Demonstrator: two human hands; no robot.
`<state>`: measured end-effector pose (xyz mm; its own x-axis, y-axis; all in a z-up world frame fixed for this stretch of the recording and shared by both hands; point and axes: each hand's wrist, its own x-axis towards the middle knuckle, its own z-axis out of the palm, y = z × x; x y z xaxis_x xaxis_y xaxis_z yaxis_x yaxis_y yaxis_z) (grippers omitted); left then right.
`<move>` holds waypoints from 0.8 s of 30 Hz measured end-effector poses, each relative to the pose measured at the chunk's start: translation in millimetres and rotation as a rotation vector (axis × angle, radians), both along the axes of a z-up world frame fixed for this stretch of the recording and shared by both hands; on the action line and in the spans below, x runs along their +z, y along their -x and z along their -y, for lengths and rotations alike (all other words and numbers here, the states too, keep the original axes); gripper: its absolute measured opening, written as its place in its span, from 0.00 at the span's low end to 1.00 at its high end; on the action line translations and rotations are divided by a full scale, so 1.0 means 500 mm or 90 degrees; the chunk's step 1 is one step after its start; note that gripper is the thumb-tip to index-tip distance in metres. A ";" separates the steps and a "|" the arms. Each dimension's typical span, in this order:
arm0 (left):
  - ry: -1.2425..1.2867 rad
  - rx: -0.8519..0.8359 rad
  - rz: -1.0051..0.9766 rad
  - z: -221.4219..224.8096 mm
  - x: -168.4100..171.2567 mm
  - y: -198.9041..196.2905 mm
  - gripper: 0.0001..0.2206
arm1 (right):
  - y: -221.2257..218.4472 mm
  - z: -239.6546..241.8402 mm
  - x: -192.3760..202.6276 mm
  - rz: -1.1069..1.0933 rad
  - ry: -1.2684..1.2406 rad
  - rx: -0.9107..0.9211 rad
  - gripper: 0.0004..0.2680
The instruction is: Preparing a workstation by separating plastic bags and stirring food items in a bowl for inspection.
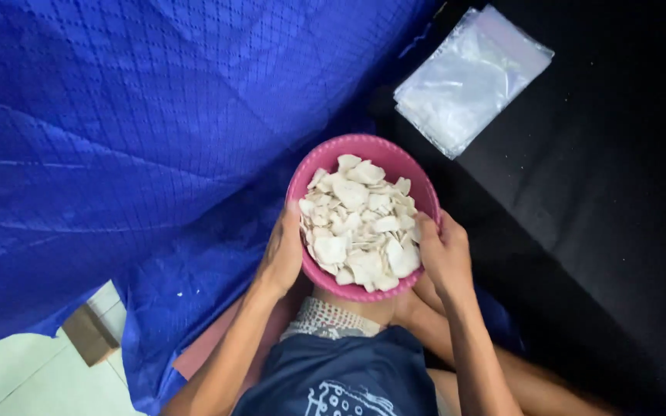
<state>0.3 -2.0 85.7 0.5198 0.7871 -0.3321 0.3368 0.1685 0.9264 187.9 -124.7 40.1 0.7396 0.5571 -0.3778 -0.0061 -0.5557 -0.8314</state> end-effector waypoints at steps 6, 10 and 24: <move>0.020 0.044 0.020 0.005 -0.026 -0.004 0.28 | -0.011 0.007 -0.021 -0.019 0.010 0.015 0.09; 0.082 0.057 0.012 0.029 0.100 -0.016 0.29 | -0.002 0.011 0.074 -0.028 0.057 0.041 0.10; 0.231 0.128 0.160 0.033 -0.052 -0.019 0.33 | -0.024 0.035 0.111 0.097 0.141 0.071 0.14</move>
